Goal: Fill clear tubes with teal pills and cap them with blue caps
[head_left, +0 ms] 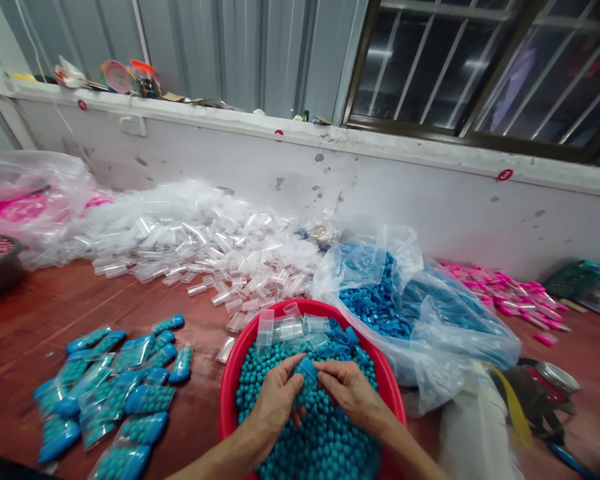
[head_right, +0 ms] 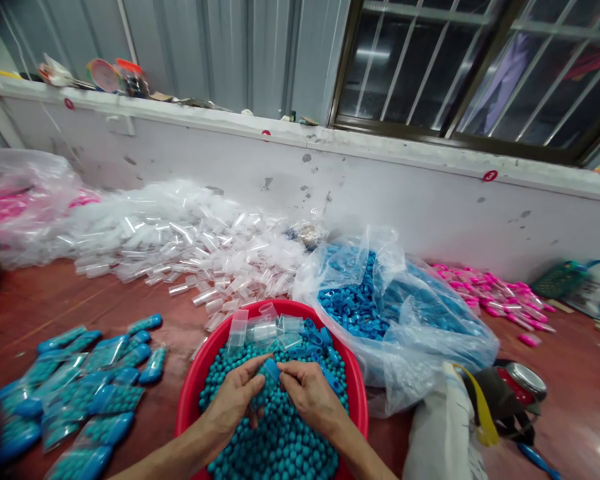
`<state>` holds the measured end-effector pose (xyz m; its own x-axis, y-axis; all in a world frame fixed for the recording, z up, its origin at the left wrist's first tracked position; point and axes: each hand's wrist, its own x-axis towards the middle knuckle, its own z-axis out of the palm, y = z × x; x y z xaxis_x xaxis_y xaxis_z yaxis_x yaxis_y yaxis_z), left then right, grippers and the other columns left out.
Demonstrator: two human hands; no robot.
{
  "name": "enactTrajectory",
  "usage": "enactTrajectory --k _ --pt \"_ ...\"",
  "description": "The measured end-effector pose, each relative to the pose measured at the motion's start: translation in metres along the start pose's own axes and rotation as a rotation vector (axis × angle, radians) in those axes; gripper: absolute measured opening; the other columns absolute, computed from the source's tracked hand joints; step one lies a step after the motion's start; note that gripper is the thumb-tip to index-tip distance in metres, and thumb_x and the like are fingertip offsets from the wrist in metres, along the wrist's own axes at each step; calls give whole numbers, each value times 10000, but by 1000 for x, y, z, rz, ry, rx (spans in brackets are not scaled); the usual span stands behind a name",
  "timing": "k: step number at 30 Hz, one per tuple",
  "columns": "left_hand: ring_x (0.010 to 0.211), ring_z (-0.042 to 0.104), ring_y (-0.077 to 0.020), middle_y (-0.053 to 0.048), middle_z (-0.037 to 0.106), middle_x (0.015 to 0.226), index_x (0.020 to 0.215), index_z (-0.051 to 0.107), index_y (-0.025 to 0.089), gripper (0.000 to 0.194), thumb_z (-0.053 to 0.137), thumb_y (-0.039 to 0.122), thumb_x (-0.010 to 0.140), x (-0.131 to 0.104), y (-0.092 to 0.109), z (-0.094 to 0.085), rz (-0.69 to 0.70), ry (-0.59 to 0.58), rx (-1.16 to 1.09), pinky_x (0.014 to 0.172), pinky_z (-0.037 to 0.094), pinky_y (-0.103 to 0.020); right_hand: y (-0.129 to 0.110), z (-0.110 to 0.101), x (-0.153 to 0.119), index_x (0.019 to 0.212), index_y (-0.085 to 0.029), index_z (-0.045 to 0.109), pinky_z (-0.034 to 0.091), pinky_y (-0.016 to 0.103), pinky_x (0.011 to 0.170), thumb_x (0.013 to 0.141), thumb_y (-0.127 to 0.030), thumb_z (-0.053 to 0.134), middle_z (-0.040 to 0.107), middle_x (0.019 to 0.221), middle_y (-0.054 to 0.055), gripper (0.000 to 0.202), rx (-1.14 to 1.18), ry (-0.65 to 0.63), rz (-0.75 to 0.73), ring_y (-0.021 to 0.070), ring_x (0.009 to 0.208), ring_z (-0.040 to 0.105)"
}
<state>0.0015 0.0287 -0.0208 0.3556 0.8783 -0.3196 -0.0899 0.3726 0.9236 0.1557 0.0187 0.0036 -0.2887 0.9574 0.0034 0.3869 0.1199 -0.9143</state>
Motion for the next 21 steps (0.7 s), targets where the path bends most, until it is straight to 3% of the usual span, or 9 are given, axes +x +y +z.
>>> enactTrajectory --k 4,10,16,21 --pt "372 468 -61 20 556 693 1094 418 162 477 510 407 696 -1 -2 1 12 -13 22 295 323 -160 3 2 0 718 -179 636 258 197 435 804 -358 460 407 522 -47 266 93 -69 51 79 453 321" --pt "396 504 -71 -6 545 809 1167 314 164 580 526 359 664 -6 5 -1 28 -95 46 292 323 -169 9 5 1 769 -170 652 264 192 399 769 -419 470 454 526 -39 309 225 2 146 75 407 345" --pt "302 330 0 68 484 687 976 444 184 284 480 279 711 -4 6 0 71 -52 142 306 274 -163 5 5 -5 679 -190 643 349 223 560 817 -390 454 463 564 -27 307 -64 -12 -82 107 542 405" --pt "310 403 -32 63 506 660 979 399 189 322 488 349 714 -3 6 -1 37 -48 59 278 225 -152 17 9 -2 902 -195 637 349 206 444 762 -454 514 459 561 -46 319 285 6 86 83 448 408"
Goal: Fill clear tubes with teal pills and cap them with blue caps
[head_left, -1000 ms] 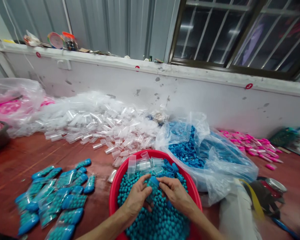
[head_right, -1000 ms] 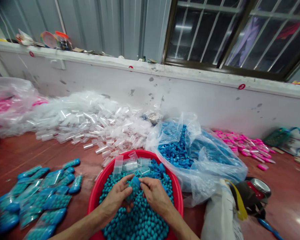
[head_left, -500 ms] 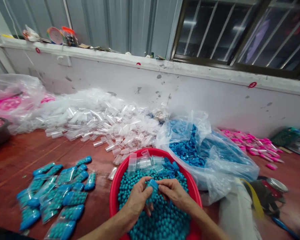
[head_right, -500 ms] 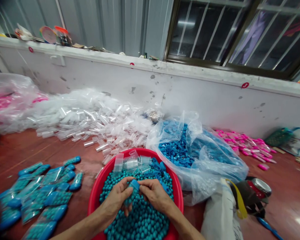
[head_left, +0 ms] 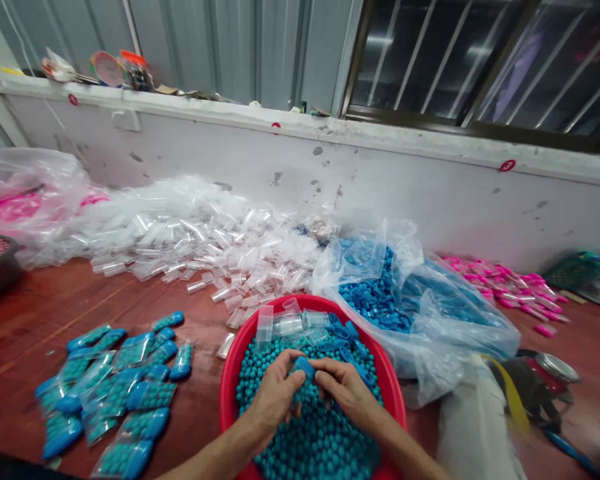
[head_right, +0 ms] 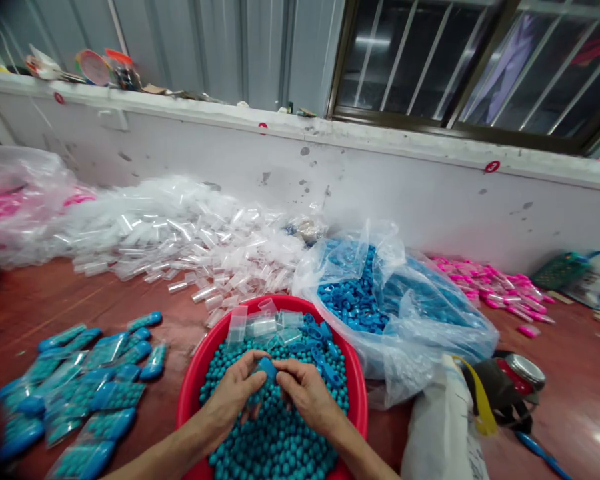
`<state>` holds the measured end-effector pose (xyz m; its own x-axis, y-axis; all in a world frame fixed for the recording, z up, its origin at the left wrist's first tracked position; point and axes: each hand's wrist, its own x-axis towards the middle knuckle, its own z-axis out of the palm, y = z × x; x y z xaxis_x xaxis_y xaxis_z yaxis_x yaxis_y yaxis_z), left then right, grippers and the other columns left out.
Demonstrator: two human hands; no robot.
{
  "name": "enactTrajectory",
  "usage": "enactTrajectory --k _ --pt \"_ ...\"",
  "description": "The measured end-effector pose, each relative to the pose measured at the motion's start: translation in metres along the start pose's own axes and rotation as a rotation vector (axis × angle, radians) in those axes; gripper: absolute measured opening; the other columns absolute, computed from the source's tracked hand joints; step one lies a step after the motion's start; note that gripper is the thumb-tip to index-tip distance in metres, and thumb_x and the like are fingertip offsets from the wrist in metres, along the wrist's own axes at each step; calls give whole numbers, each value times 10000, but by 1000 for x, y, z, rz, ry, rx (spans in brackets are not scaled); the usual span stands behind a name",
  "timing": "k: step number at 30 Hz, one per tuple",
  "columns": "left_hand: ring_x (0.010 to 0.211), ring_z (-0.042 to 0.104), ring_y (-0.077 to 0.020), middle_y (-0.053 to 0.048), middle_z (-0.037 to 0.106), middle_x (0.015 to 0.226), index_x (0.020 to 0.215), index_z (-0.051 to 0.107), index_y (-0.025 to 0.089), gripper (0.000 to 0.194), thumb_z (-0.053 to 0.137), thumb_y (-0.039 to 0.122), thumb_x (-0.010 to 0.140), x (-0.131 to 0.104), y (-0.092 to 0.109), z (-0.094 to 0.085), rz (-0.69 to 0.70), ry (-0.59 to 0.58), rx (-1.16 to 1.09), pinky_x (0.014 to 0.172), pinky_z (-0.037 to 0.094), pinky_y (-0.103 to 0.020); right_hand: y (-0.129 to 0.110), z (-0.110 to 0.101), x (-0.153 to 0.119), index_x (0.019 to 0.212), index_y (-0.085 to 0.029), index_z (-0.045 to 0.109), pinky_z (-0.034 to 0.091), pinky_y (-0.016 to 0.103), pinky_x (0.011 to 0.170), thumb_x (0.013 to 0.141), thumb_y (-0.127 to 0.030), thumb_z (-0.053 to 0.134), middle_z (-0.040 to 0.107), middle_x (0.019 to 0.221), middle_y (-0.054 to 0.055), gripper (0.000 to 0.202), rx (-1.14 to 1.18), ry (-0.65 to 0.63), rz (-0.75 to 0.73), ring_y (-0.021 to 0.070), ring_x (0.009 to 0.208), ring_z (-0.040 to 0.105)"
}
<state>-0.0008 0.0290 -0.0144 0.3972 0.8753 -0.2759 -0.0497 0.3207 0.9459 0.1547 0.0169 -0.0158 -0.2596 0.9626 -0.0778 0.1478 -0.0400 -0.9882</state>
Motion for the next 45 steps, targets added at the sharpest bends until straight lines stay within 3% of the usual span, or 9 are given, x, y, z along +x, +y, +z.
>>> enactTrajectory --k 5,10,13,16,20,29,38,42,45 --pt "340 472 -66 67 492 606 1004 369 186 424 512 449 703 1 2 -10 25 -111 -9 283 250 -142 -5 -4 10 915 -159 593 401 216 440 610 -415 675 525 625 -33 407 292 112 134 95 476 495" --pt "332 419 -41 54 488 681 1041 374 198 373 469 405 746 2 0 -10 94 -33 104 295 276 -157 -15 2 20 1052 -139 568 451 271 486 649 -423 635 564 654 -12 498 104 331 38 133 492 528" --pt "401 447 -59 8 536 812 1152 346 216 442 469 358 752 2 -2 -7 118 70 120 358 360 -195 -19 8 14 1192 -166 502 457 336 788 757 -390 541 610 996 63 491 -128 191 -66 212 867 575" --pt "784 582 -165 -65 562 1046 1175 384 192 493 515 310 715 3 -1 -7 206 106 72 677 474 -276 -18 17 4 1357 -162 254 292 386 999 653 -365 670 338 1364 108 842 -353 -20 -84 269 1219 336" --pt "1135 428 -223 -69 551 1144 1088 494 166 429 554 250 672 1 6 -8 256 43 -1 999 275 -323 -14 31 0 1379 -67 94 277 431 1004 538 -284 735 215 1400 207 1080 -606 -31 -128 318 1272 229" --pt "758 499 -145 27 523 718 760 492 185 61 512 180 703 -3 8 4 256 103 15 730 401 -254 -2 44 0 1321 -30 268 453 483 809 543 -270 638 439 1235 272 894 -915 86 -262 391 1048 502" --pt "710 514 -120 18 541 775 938 487 184 248 541 293 721 -3 -1 -7 234 8 -9 689 422 -233 -4 47 1 1384 -142 99 411 395 893 570 -306 716 393 1306 175 1035 -621 11 -189 301 1117 465" --pt "419 422 -76 50 507 649 1080 414 198 394 482 399 749 -11 6 -26 141 25 2 426 377 -205 -10 36 0 1392 -183 22 409 364 893 547 -375 758 304 1373 140 1137 -589 -82 -170 290 1155 423" --pt "608 551 -137 2 586 788 1104 446 217 370 452 373 769 -24 22 -63 224 226 297 549 451 -239 -14 23 7 1362 -197 225 400 332 896 704 -320 652 392 1323 110 794 -678 -107 -232 249 1131 450"
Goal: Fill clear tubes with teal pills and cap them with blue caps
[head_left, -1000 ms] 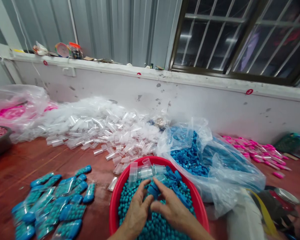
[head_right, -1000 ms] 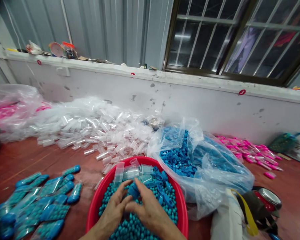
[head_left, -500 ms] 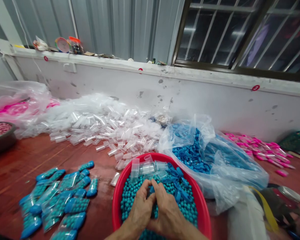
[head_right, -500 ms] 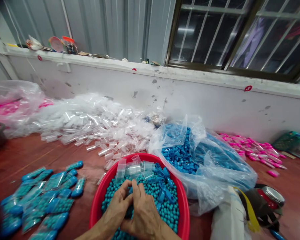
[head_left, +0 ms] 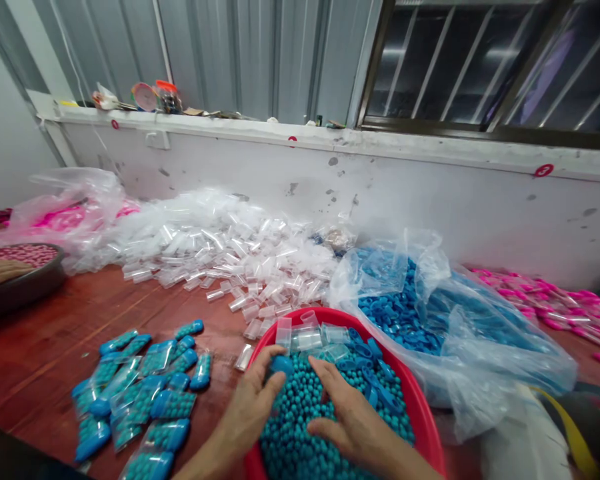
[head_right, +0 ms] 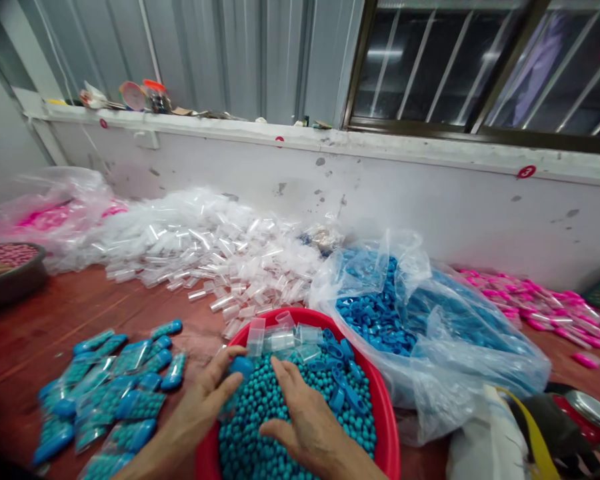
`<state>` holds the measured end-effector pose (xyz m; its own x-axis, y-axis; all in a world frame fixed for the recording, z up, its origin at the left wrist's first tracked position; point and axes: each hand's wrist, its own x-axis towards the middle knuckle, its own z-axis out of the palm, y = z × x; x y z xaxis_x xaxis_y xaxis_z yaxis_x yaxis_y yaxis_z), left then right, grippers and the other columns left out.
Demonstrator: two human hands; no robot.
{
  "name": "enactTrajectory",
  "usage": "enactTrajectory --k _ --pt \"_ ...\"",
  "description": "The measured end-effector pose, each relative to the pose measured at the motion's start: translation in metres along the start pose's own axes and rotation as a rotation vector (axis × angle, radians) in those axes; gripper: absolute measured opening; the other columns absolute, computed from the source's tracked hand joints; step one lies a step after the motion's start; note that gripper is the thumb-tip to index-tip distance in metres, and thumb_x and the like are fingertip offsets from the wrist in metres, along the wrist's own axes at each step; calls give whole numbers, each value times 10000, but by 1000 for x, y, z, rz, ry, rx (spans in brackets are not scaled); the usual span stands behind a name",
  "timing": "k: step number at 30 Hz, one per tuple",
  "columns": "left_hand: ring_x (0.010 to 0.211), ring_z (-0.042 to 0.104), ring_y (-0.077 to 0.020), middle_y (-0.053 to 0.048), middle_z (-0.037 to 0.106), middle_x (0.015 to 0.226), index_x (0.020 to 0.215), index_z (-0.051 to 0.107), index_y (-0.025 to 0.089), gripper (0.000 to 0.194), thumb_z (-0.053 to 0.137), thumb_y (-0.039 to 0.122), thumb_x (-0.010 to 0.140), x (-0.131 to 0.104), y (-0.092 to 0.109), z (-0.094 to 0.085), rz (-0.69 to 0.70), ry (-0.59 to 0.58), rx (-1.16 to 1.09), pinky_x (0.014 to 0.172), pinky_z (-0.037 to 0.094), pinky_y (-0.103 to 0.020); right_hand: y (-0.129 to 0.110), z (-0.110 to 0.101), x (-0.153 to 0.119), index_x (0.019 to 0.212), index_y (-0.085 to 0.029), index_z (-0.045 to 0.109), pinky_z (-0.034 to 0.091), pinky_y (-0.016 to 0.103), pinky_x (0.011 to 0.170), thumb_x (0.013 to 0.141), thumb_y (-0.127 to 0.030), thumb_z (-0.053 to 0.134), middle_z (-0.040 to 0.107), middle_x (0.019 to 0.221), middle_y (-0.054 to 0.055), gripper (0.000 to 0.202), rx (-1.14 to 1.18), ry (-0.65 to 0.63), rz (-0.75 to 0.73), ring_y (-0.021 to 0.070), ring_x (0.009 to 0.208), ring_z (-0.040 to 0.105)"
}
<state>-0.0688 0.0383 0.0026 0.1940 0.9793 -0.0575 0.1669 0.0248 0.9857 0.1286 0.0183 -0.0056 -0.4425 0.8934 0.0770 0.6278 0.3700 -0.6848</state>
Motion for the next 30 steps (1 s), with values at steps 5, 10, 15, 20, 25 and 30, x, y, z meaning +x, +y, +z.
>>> enactTrajectory --k 5,10,15,20,25,30 --pt "1091 483 -283 -98 563 1133 1141 502 178 428 366 364 780 2 -2 -74 94 429 717 919 363 -431 -3 -5 37 1093 -161 546 435 338 810 834 -277 482 638 986 91 291 -217 73 59 239 937 584" --pt "811 631 -222 -72 673 874 1107 539 166 410 335 345 800 11 -12 -69 83 402 847 728 485 -335 -21 28 89 1206 -106 414 467 376 680 791 -349 542 638 929 142 498 -424 155 196 296 818 618" --pt "854 619 -206 -63 664 942 1131 522 197 378 355 291 805 28 -11 -36 255 305 743 765 472 -332 -12 47 107 1303 -105 273 458 377 735 752 -230 537 520 1155 194 623 -429 171 191 287 938 575" --pt "869 594 -213 -91 621 990 1176 460 146 451 455 315 758 49 1 -17 186 223 396 801 450 -366 -2 23 85 1289 -112 285 408 355 835 713 -246 540 567 1095 133 644 -160 140 60 253 970 551" --pt "765 576 -154 -23 609 847 978 530 164 260 437 302 778 60 4 8 217 87 20 682 470 -263 -8 13 63 1250 -150 333 374 337 871 746 -199 502 521 1151 106 534 90 228 -44 218 1022 498" --pt "461 483 -88 39 538 664 968 469 172 280 463 361 761 61 2 21 69 116 -175 418 396 -194 -6 9 47 1087 -175 451 421 274 689 782 -209 474 591 848 21 308 208 115 35 170 756 548"
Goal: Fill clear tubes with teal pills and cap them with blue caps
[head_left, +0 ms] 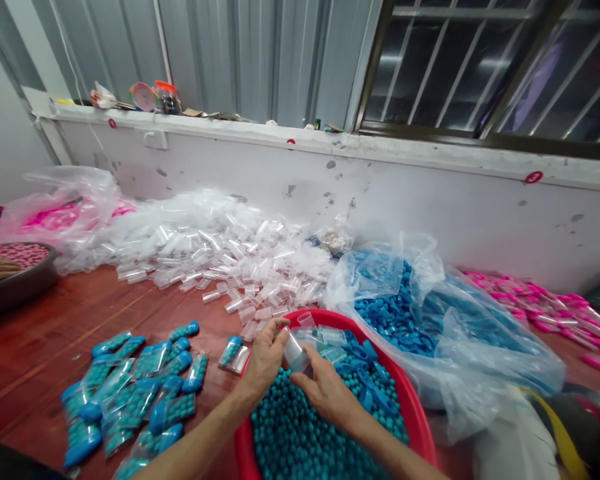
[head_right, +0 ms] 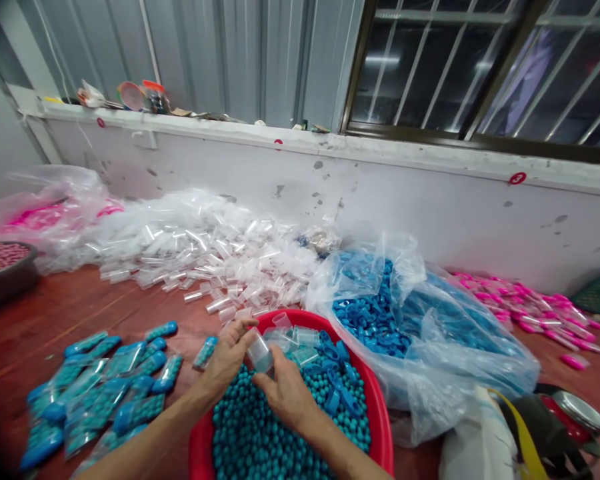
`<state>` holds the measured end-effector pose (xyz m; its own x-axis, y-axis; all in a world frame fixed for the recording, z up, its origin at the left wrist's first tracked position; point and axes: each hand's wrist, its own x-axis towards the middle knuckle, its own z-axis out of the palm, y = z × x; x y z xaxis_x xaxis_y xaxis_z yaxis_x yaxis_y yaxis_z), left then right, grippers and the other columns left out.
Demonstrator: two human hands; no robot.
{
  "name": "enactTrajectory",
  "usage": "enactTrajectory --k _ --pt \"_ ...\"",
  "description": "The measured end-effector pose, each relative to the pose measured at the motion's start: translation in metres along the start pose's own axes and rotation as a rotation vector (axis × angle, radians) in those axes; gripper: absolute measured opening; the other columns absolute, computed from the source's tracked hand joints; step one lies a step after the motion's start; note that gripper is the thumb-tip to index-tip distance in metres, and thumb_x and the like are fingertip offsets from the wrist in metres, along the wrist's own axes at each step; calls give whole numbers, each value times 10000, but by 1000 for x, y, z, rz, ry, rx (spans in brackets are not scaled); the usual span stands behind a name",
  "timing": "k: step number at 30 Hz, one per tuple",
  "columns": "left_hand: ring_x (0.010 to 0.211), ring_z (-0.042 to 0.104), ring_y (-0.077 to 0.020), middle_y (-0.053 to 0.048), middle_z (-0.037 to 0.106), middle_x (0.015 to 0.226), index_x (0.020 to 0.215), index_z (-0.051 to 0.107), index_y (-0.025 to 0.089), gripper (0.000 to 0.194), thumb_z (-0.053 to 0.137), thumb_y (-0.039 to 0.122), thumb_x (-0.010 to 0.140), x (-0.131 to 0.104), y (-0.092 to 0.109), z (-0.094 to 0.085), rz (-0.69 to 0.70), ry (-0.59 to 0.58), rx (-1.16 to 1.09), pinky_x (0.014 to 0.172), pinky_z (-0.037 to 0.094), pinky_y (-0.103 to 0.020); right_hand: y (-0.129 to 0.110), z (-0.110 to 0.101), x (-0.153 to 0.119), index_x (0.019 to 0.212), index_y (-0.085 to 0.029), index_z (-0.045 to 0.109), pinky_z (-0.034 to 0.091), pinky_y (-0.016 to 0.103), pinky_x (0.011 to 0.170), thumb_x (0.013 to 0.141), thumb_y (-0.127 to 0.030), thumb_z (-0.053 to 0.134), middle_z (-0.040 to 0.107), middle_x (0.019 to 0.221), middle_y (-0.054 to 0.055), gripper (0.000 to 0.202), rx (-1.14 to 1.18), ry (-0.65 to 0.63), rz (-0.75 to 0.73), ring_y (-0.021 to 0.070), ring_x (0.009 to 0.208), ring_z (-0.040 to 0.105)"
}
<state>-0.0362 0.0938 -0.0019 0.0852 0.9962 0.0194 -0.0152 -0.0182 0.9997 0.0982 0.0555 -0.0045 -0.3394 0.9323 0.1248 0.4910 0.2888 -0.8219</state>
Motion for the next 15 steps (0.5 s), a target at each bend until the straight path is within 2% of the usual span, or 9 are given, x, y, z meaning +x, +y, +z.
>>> enactTrajectory --k 3,5,7,9,11,13,15 --pt "468 500 -91 25 546 657 985 455 151 314 450 358 749 9 4 -5 -66 29 -12 413 403 -190 5 -9 -9 1086 -153 449 403 268 637 772 -230 489 569 774 16 326 -62 -3 60 169 697 525" --pt "479 507 -96 20 545 651 1030 441 139 343 421 339 752 18 6 -10 -60 80 34 428 415 -198 10 -14 -16 1111 -143 438 397 265 633 761 -246 504 557 762 16 370 -74 -24 121 172 700 520" --pt "517 532 -118 5 561 672 1055 451 128 365 423 317 744 26 7 -13 -37 84 85 478 449 -240 15 -18 -23 1109 -152 443 396 259 644 775 -259 485 552 767 11 353 -39 -28 173 168 711 517" --pt "688 585 -167 -44 606 794 1037 501 124 359 475 267 709 29 8 -12 -6 63 133 636 485 -311 19 -22 -27 1074 -169 473 394 252 660 798 -241 438 553 794 9 287 17 -25 173 158 726 513" --pt "982 534 -209 -83 591 1029 1058 531 143 389 511 184 672 25 12 -6 89 32 228 877 405 -357 24 -25 -27 1027 -176 512 389 247 662 791 -202 422 551 800 3 254 74 -42 144 149 722 506" --pt "1178 385 -211 -69 491 1233 1155 492 190 492 518 134 667 16 18 0 246 -85 438 1014 259 -365 28 -28 -25 991 -174 535 380 233 608 765 -178 435 527 732 -14 247 133 -60 152 135 655 487" --pt "1239 306 -221 -46 414 1321 1240 414 246 585 539 144 678 5 23 7 379 -302 709 1039 204 -400 30 -29 -21 973 -166 534 358 216 547 736 -164 453 485 666 -32 250 180 -36 195 118 588 453"
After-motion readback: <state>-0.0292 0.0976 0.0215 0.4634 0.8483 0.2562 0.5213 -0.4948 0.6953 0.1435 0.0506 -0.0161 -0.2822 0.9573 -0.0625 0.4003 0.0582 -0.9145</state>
